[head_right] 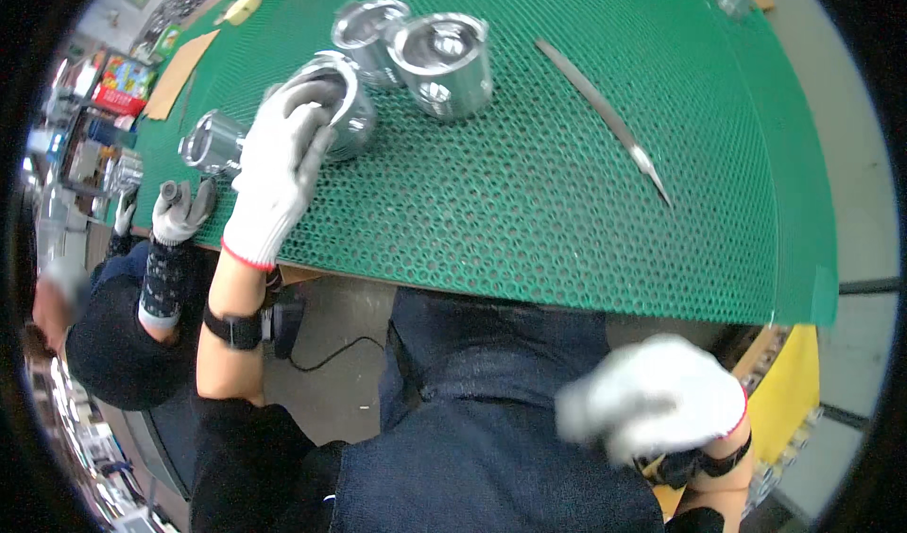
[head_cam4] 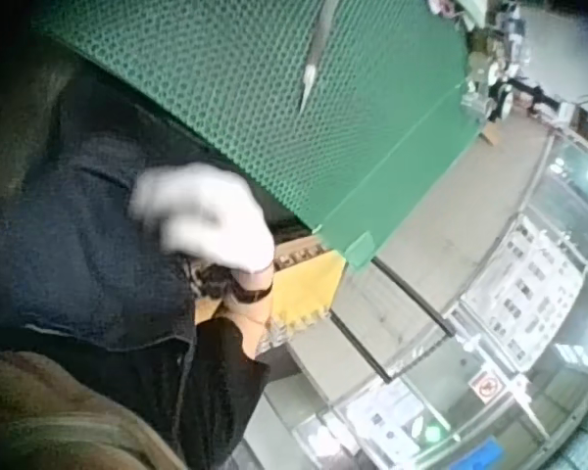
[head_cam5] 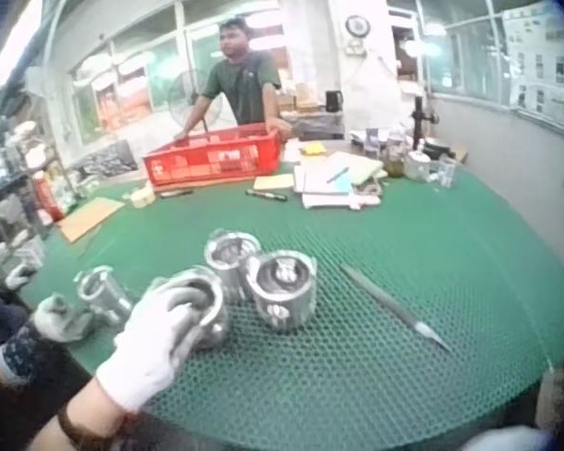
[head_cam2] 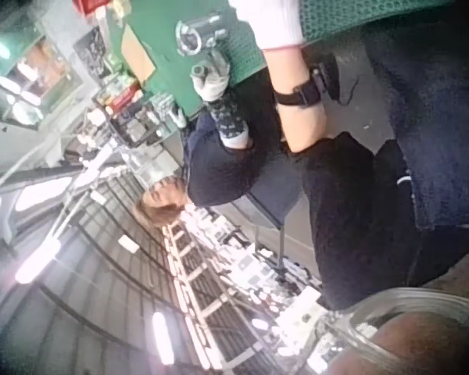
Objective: The person is filing the edges of circular metal components to smooth them, then placing them in a rack.
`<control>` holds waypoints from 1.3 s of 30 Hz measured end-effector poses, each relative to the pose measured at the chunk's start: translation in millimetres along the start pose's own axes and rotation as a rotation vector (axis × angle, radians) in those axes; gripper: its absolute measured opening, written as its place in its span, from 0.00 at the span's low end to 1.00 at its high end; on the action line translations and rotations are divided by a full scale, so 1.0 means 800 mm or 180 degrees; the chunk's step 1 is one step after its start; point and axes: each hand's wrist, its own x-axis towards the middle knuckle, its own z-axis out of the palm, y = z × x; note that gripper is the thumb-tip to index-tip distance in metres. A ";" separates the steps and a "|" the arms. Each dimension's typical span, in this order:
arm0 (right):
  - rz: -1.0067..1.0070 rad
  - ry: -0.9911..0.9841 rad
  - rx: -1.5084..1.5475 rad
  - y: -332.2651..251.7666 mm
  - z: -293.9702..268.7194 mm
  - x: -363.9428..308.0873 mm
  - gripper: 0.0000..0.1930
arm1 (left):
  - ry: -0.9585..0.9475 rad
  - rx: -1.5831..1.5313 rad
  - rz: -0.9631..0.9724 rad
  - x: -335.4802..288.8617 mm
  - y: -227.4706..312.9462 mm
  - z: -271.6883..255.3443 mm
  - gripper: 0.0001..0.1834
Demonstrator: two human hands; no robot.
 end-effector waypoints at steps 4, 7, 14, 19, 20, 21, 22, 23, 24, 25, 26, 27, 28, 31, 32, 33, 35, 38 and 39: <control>0.0899 0.1772 -0.1384 0.015 0.010 0.021 0.22 | -0.0136 -0.0605 -0.0102 -0.018 0.068 -0.014 0.04; 0.0152 0.2086 -0.1685 0.003 0.004 0.063 0.22 | 0.0081 -0.1603 -0.0572 -0.022 0.106 -0.021 0.06; -0.0993 0.2110 -0.4482 0.055 -0.014 0.095 0.21 | -0.0105 -0.2165 -0.0513 0.003 0.134 0.029 0.06; -0.0672 0.1975 -0.4287 0.043 0.011 0.103 0.20 | 0.0023 -0.1812 -0.0268 -0.016 0.144 0.010 0.03; -0.0653 0.1965 -0.4247 0.043 0.018 0.099 0.20 | 0.0054 -0.1767 -0.0169 -0.025 0.149 0.004 0.07; -0.0505 0.1816 -0.4169 0.039 0.026 0.098 0.20 | 0.0114 -0.1437 -0.0054 -0.038 0.156 -0.006 0.10; -0.0291 0.1683 -0.4107 0.041 0.032 0.092 0.19 | 0.0163 -0.1170 0.0082 -0.051 0.166 -0.006 0.14; -0.0132 0.1587 -0.4058 0.044 0.037 0.086 0.19 | -0.0020 -0.1212 0.0122 -0.065 0.177 -0.008 0.13; -0.0148 0.1557 -0.4032 0.045 0.044 0.079 0.19 | -0.0204 -0.1226 0.0154 -0.078 0.190 -0.013 0.13; 0.0032 0.1366 -0.3995 0.045 0.050 0.072 0.19 | -0.0096 -0.0982 0.0352 -0.087 0.199 -0.010 0.14; 0.0211 0.1177 -0.3962 0.046 0.053 0.067 0.18 | -0.0099 -0.0825 0.0368 -0.097 0.209 -0.011 0.15; 0.0431 0.1012 -0.3450 0.048 0.052 0.062 0.17 | -0.0113 -0.0841 0.0373 -0.108 0.214 -0.011 0.15; 0.0162 0.0841 -0.2238 0.055 0.039 0.060 0.16 | -0.0121 -0.0856 0.0378 -0.116 0.217 -0.010 0.15; 0.1076 0.1220 -0.0401 0.036 0.039 0.071 0.16 | -0.0144 -0.0702 0.0543 -0.120 0.184 -0.016 0.16; 0.1168 0.1658 -0.0231 0.036 0.040 0.073 0.16 | 0.0014 -0.0673 0.0601 -0.122 0.176 -0.017 0.17; 0.1226 0.1800 -0.0106 0.034 0.039 0.066 0.17 | 0.0087 -0.0560 0.0277 -0.127 0.169 -0.026 0.21; 0.1214 0.2040 0.0115 0.036 0.039 0.056 0.17 | 0.0275 -0.0833 -0.0106 -0.129 0.156 -0.021 0.22; 0.1123 0.2184 0.0258 0.036 0.043 0.051 0.17 | -0.0089 -0.0611 0.0121 -0.099 0.175 -0.021 0.20; 0.1125 0.2200 0.0264 0.038 0.042 0.048 0.17 | 0.0016 -0.0801 0.0307 -0.094 0.184 -0.015 0.22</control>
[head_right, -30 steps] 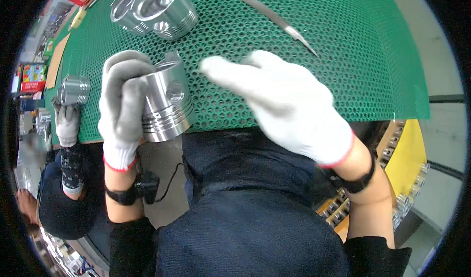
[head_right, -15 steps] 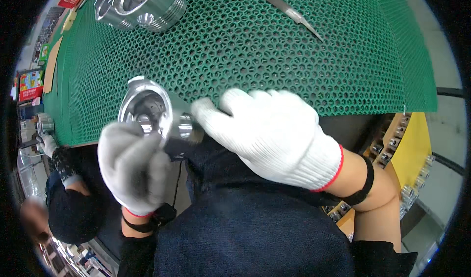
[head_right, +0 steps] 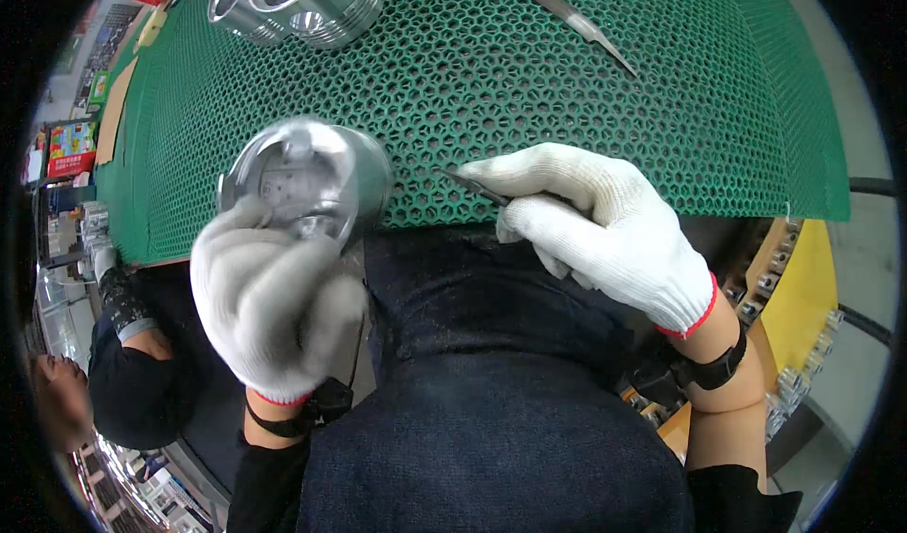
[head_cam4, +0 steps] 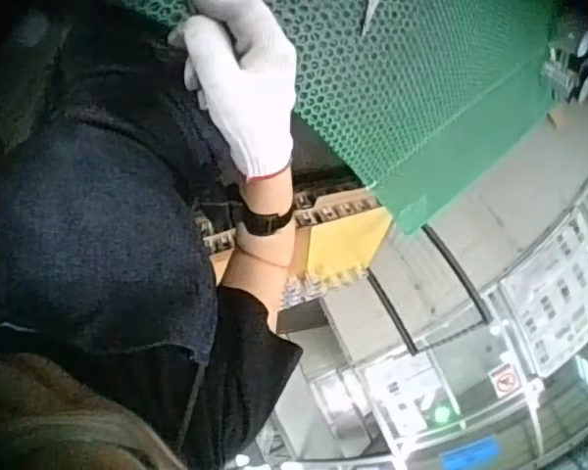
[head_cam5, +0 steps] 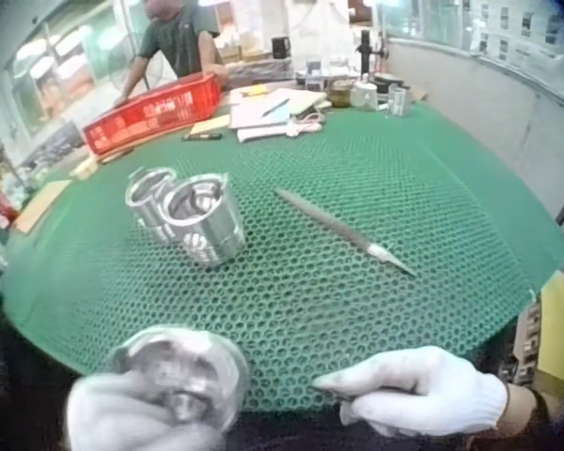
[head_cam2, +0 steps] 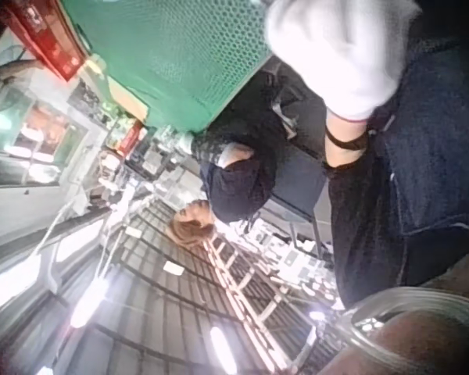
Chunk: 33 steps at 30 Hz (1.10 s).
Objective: The person is filing the edges of circular metal components to smooth them, then placing them in a rack.
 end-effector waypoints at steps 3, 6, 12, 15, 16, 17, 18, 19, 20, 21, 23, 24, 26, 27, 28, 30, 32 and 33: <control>-0.0697 0.0281 0.0111 0.005 -0.016 -0.003 0.18 | 0.0130 0.0107 -0.0124 0.013 -0.015 -0.003 0.21; -0.1367 0.0659 0.0400 0.004 -0.023 0.006 0.18 | -0.0347 0.0325 0.0447 0.018 -0.034 0.027 0.16; -0.2989 0.0735 -0.3799 0.025 -0.038 0.046 0.19 | -0.0243 0.0210 -0.0025 0.056 -0.003 0.049 0.12; -0.2716 0.0750 -0.3991 0.027 -0.035 0.031 0.15 | -0.0242 0.0244 -0.0059 0.053 0.021 0.057 0.13; -0.2313 0.0657 -0.3931 0.028 -0.034 0.027 0.14 | -0.0328 0.0368 0.0046 0.052 0.030 0.059 0.14; -0.2337 0.0621 -0.3917 0.031 -0.040 0.027 0.14 | -0.0416 0.0488 0.0147 0.050 0.039 0.060 0.15; -0.2046 -0.0024 -0.3189 0.035 -0.052 0.029 0.14 | -0.0641 0.0558 0.0038 0.046 0.045 0.058 0.17; -0.1698 -0.0625 -0.2481 0.039 -0.064 0.029 0.13 | -0.0623 0.0567 0.0020 0.049 0.041 0.055 0.17; -0.1436 -0.0863 -0.2310 0.038 -0.072 0.026 0.15 | -0.0798 0.0377 0.0168 0.054 0.034 0.047 0.18; -0.1457 -0.0928 -0.2345 0.038 -0.078 0.021 0.15 | -0.0960 0.0199 0.0272 0.059 0.032 0.037 0.18; -0.1049 0.0051 -0.1511 0.044 -0.090 0.007 0.17 | -0.1319 0.0485 0.0754 0.083 0.028 0.026 0.19; -0.0416 0.0344 -0.1166 0.040 -0.091 0.000 0.18 | -0.1842 0.0145 0.0865 0.101 0.019 0.023 0.17; -0.0400 0.0639 -0.0955 0.051 -0.095 -0.010 0.19 | -0.1903 -0.0083 0.0463 0.095 0.005 0.041 0.15; -0.0341 0.0729 -0.0810 0.056 -0.098 -0.015 0.19 | -0.1594 -0.0223 -0.0055 0.087 0.004 0.050 0.16; -0.0336 0.0735 -0.0805 0.060 -0.100 -0.017 0.19 | -0.1599 -0.0227 -0.0049 0.092 0.005 0.049 0.16; -0.0457 0.0790 -0.0744 0.055 -0.098 -0.016 0.18 | -0.1698 0.0431 0.0369 0.109 0.016 0.016 0.15; -0.0421 0.0789 -0.0731 0.048 -0.093 -0.013 0.18 | -0.1797 0.0937 0.0852 0.127 0.018 -0.006 0.15; -0.0403 0.0770 -0.0706 0.044 -0.087 -0.008 0.18 | -0.1845 0.1208 0.1083 0.133 0.017 -0.016 0.15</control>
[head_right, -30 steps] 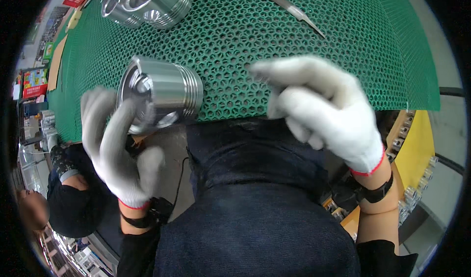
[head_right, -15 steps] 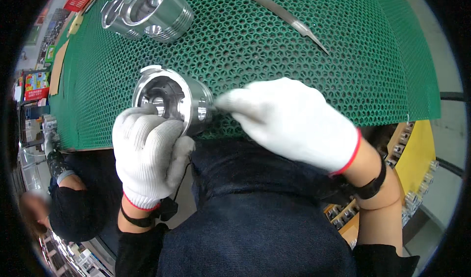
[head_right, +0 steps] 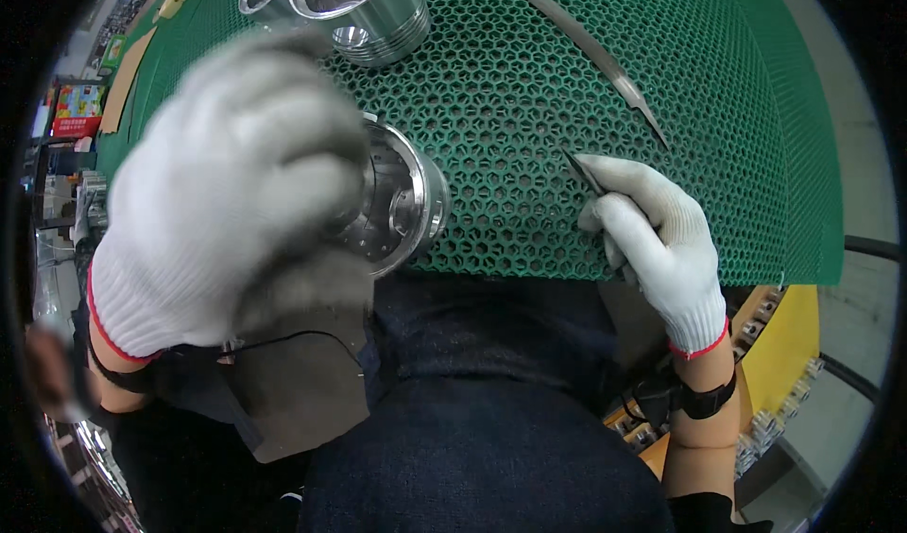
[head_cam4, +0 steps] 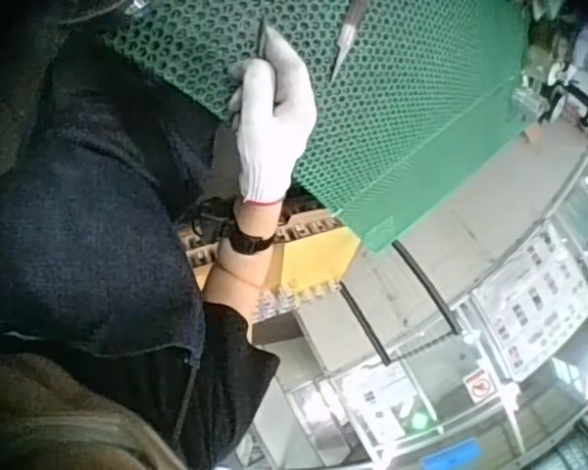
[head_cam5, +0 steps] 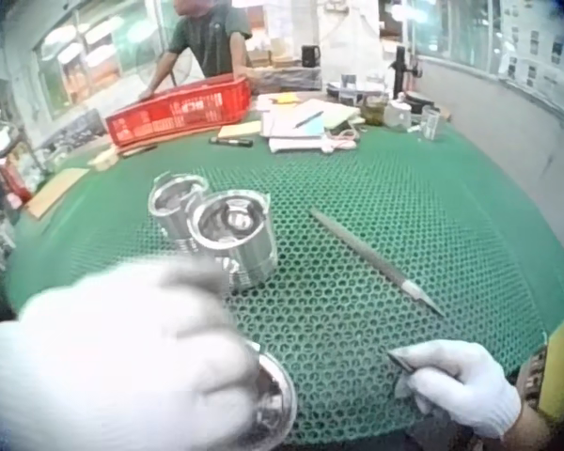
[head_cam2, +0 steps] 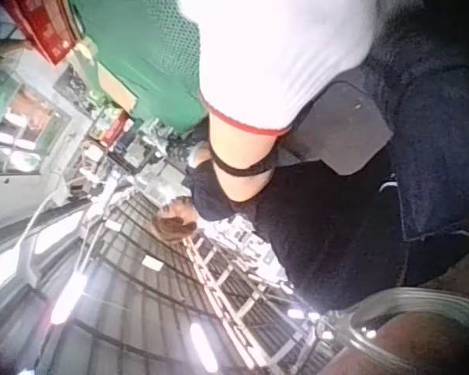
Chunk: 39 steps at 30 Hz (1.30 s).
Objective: The person is filing the edges of circular metal components to smooth them, then placing them in a rack.
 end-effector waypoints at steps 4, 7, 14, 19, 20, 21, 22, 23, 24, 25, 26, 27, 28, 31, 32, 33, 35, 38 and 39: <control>0.0227 0.0000 0.0159 0.008 0.002 -0.001 0.19 | 0.0928 0.1086 0.0032 0.047 -0.009 0.069 0.28; 0.0257 -0.0049 0.0168 -0.005 0.007 0.006 0.18 | 0.1096 0.0728 -0.0149 0.033 -0.018 0.066 0.28; -0.1420 0.0967 -0.3228 0.016 -0.030 0.046 0.23 | 0.1185 0.0164 -0.0438 -0.049 -0.025 0.077 0.29; -0.1363 0.1035 -0.3853 0.023 -0.040 0.076 0.22 | 0.0754 -0.0987 -0.1496 -0.086 0.046 0.095 0.36; -0.1359 0.1040 -0.3846 0.024 -0.041 0.082 0.22 | 0.0781 -0.1270 -0.1698 -0.089 0.059 0.094 0.38; -0.1315 0.1052 -0.3922 0.025 -0.045 0.085 0.22 | 0.0803 -0.1596 -0.1855 -0.091 0.070 0.095 0.41; -0.1269 0.1066 -0.4002 0.025 -0.047 0.085 0.21 | 0.0639 -0.2175 -0.2108 -0.094 0.080 0.083 0.41; -0.1110 0.0989 -0.4008 0.019 -0.046 0.082 0.21 | 0.0575 -0.2246 -0.1943 -0.094 0.074 0.075 0.40; -0.1127 0.0998 -0.4006 0.018 -0.049 0.078 0.21 | 0.0511 -0.2295 -0.1805 -0.093 0.066 0.065 0.39; -0.1183 0.0931 -0.3891 0.016 -0.053 0.075 0.22 | 0.0464 -0.1232 -0.1584 -0.084 0.053 0.054 0.32; -0.1234 0.0864 -0.3775 0.016 -0.060 0.073 0.23 | 0.0230 -0.0865 -0.1590 -0.072 0.036 0.049 0.27; -0.1236 0.0841 -0.3597 0.020 -0.073 0.071 0.25 | 0.0425 -0.0603 -0.1400 -0.062 0.021 0.056 0.24; -0.1274 0.0836 -0.3604 0.016 -0.079 0.071 0.25 | 0.0592 -0.0351 -0.1193 -0.053 0.009 0.064 0.21; -0.1655 0.0328 -0.3107 0.001 -0.095 0.073 0.28 | -0.0097 -0.0497 -0.0908 -0.027 0.001 0.068 0.16; -0.1669 0.0353 -0.3094 -0.010 -0.096 0.074 0.28 | -0.0059 -0.0539 -0.0858 -0.026 0.000 0.070 0.15; -0.0975 -0.0051 -0.2348 -0.034 -0.078 0.075 0.29 | -0.0107 -0.0513 -0.0868 -0.031 0.002 0.071 0.15; -0.0395 -0.0381 -0.1376 -0.050 -0.045 0.079 0.33 | 0.0248 -0.0970 -0.0879 -0.036 -0.004 0.078 0.17; -0.2469 0.0439 -0.2148 0.032 -0.065 0.126 0.31 | 0.1147 -0.1944 -0.0956 -0.049 0.008 0.090 0.19; -0.2480 0.0413 -0.2128 0.017 -0.058 0.116 0.31 | 0.1241 -0.2153 -0.1254 -0.066 0.015 0.095 0.20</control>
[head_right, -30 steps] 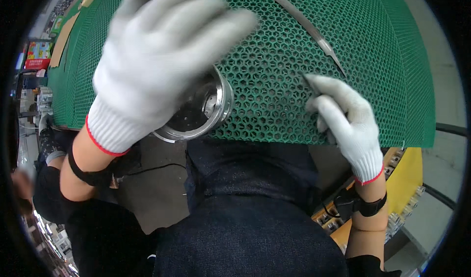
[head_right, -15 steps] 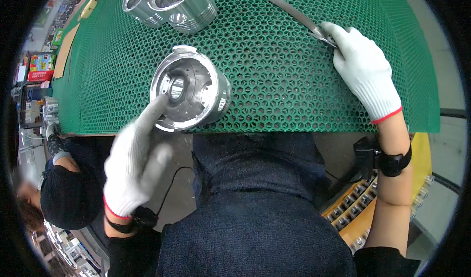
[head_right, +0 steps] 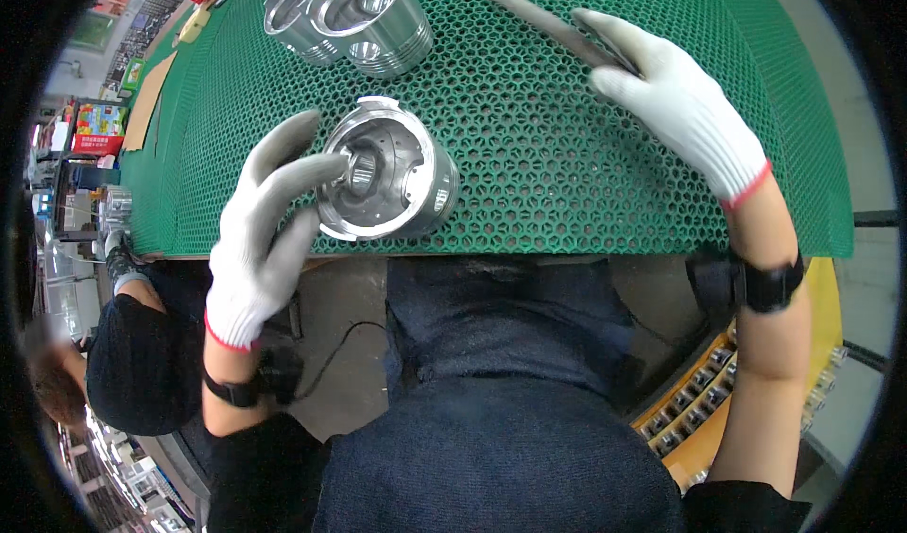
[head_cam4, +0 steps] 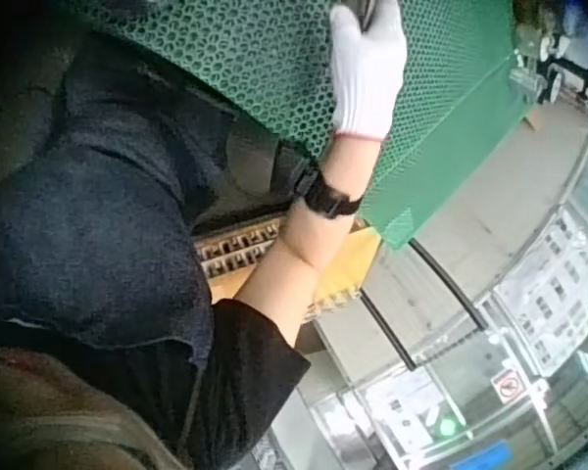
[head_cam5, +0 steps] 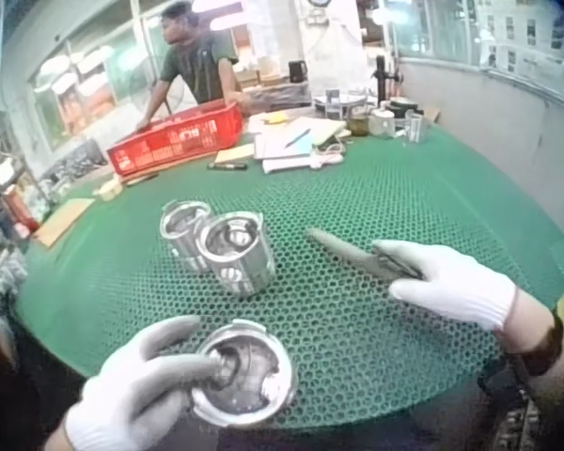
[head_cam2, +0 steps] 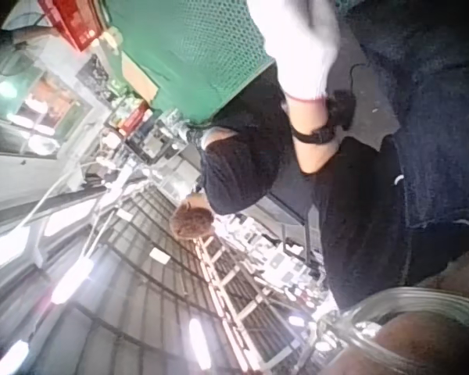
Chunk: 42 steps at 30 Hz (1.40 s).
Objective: The person is filing the edges of circular metal components to smooth them, then placing them in a rack.
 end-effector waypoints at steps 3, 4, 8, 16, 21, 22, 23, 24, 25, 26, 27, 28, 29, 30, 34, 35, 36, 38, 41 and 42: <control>0.1655 -0.0435 0.1145 -0.088 -0.037 -0.017 0.31 | 0.0422 0.0258 -0.0205 -0.026 0.009 0.030 0.18; 0.1942 -0.0448 0.1939 -0.100 -0.042 -0.031 0.32 | 0.0358 0.0407 -0.0136 -0.028 0.013 0.037 0.15; 0.2544 -0.0959 0.3476 -0.141 -0.052 -0.086 0.35 | 0.0940 -0.0386 -0.0341 -0.026 0.030 0.071 0.17; 0.2432 -0.2583 0.3961 -0.191 -0.033 -0.057 0.34 | 0.0860 -0.0621 -0.0770 -0.026 0.027 0.069 0.14; 0.2316 -0.2011 0.4163 -0.200 0.003 -0.039 0.39 | 0.0684 -0.0310 -0.0372 -0.019 0.040 0.073 0.16; 0.2309 -0.1968 0.4178 -0.194 -0.003 -0.043 0.39 | 0.0619 -0.0222 -0.0380 -0.016 0.042 0.073 0.16; 0.2306 -0.1927 0.4193 -0.186 -0.011 -0.048 0.39 | 0.0551 -0.0138 -0.0391 -0.016 0.042 0.073 0.17; 0.2369 -0.1891 0.4271 -0.174 -0.021 -0.063 0.37 | 0.0556 -0.0135 -0.0422 -0.016 0.039 0.073 0.17; 0.2440 -0.1838 0.4350 -0.170 -0.031 -0.079 0.35 | 0.0487 0.0019 -0.0294 -0.017 0.039 0.071 0.18; 0.2443 -0.1861 0.4362 -0.172 -0.031 -0.082 0.35 | 0.0415 0.0180 -0.0171 -0.017 0.039 0.069 0.20; 0.2480 -0.1967 0.4329 -0.177 -0.031 -0.085 0.35 | 0.0401 0.0159 -0.0157 -0.014 0.040 0.070 0.20; 0.2510 -0.2074 0.4300 -0.180 -0.031 -0.085 0.35 | 0.0604 -0.0002 -0.0279 -0.010 0.041 0.071 0.18; 0.2518 -0.2051 0.4308 -0.184 -0.024 -0.077 0.35 | 0.0807 -0.0157 -0.0399 -0.006 0.043 0.071 0.16; 0.2357 -0.1914 0.4340 -0.190 -0.015 -0.065 0.36 | 0.0608 -0.0165 -0.0549 -0.003 0.048 0.070 0.16; 0.2020 -0.2099 0.4153 -0.182 -0.011 -0.031 0.35 | 0.0502 -0.0062 -0.0194 -0.006 0.044 0.068 0.17; 0.1919 -0.2117 0.3882 -0.179 -0.017 -0.033 0.34 | 0.0508 -0.0041 -0.0167 -0.005 0.041 0.061 0.17; 0.1716 -0.1738 0.3659 -0.176 -0.020 -0.038 0.33 | 0.0345 0.0047 -0.0041 -0.010 0.033 0.049 0.20; 0.1441 -0.1012 0.3139 -0.161 -0.031 -0.059 0.32 | 0.0086 -0.0327 -0.0115 -0.006 0.033 0.031 0.29; 0.1549 -0.0392 0.2004 -0.164 -0.052 -0.077 0.28 | -0.0438 0.1126 0.0122 0.013 0.022 0.003 0.31; 0.0952 -0.0423 0.1371 -0.157 -0.053 -0.084 0.28 | -0.0406 0.1422 0.0202 0.022 0.031 0.002 0.31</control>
